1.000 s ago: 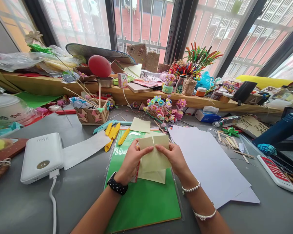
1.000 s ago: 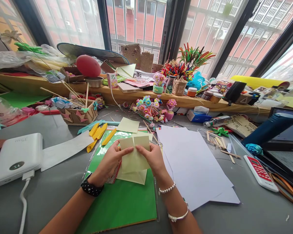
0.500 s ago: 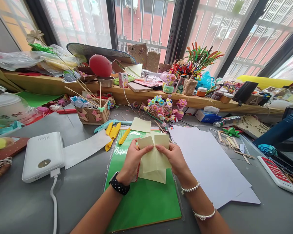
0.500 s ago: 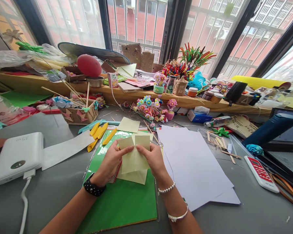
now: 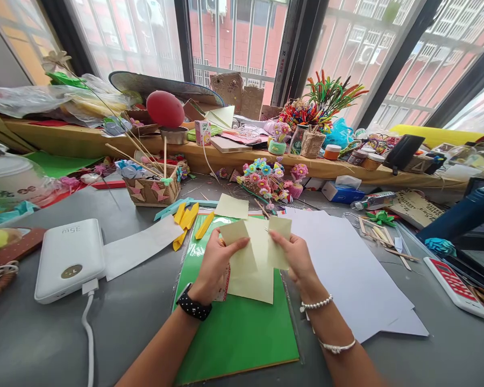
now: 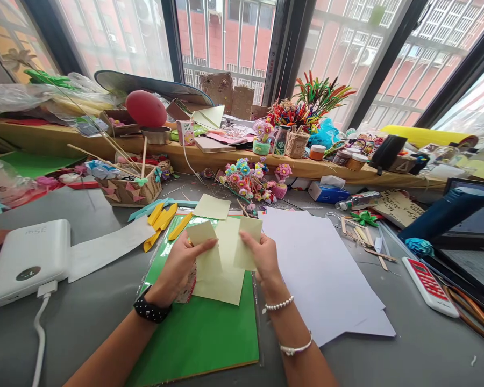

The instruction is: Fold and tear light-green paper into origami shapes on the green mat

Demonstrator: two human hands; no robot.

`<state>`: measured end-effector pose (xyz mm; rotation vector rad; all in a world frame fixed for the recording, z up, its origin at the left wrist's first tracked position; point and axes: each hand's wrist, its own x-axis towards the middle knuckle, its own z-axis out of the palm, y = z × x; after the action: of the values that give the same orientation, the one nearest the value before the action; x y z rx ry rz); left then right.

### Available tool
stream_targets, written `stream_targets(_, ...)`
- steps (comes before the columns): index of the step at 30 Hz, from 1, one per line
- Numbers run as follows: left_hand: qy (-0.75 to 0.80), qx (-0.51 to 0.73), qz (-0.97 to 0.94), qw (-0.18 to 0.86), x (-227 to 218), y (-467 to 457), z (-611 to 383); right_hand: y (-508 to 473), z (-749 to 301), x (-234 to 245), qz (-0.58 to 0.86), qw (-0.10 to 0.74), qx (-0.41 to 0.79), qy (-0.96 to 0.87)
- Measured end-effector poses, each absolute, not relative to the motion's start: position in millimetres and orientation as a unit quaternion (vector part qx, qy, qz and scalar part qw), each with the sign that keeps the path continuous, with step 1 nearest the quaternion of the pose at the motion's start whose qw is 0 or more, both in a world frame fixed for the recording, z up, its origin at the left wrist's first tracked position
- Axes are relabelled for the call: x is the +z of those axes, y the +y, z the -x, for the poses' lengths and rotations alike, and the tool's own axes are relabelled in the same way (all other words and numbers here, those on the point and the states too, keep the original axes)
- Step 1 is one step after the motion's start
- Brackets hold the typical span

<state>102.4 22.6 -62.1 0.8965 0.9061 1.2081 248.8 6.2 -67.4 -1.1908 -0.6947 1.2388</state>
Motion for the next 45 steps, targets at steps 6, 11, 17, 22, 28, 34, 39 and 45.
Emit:
stream_targets(6, 0.391, 0.527, -0.407, 0.636, -64, 23, -100, 9, -254, -68, 0.479, 0.621, 0.541, -0.303)
stream_targets(11, 0.389, 0.496, -0.434, 0.644, -69, 24, -100, 4, -250, -60, 0.447, 0.61, 0.545, -0.362)
stream_targets(17, 0.381, 0.475, -0.442, 0.658, -70, 25, -101, 3, -246, -61, 0.442, 0.581, 0.556, -0.397)
stream_targets(22, 0.4, 0.482, -0.425, 0.653, -71, 27, -100, 6, -251, -65, 0.488, 0.591, 0.505, -0.396)
stream_targets(28, 0.398, 0.453, -0.44, 0.666, -67, 26, -99, 7, -250, -67, 0.519, 0.523, 0.428, -0.523)
stream_targets(34, 0.367, 0.416, -0.476, 0.682, -64, 25, -100, 7, -242, -70, 0.562, 0.477, 0.378, -0.559)
stream_targets(39, 0.373, 0.413, -0.511, 0.655, -70, 27, -100, 7, -242, -72, 0.577, 0.459, 0.348, -0.579)
stream_targets(45, 0.397, 0.398, -0.56, 0.609, -71, 28, -99, 11, -254, -69, 0.557, 0.477, 0.346, -0.585)
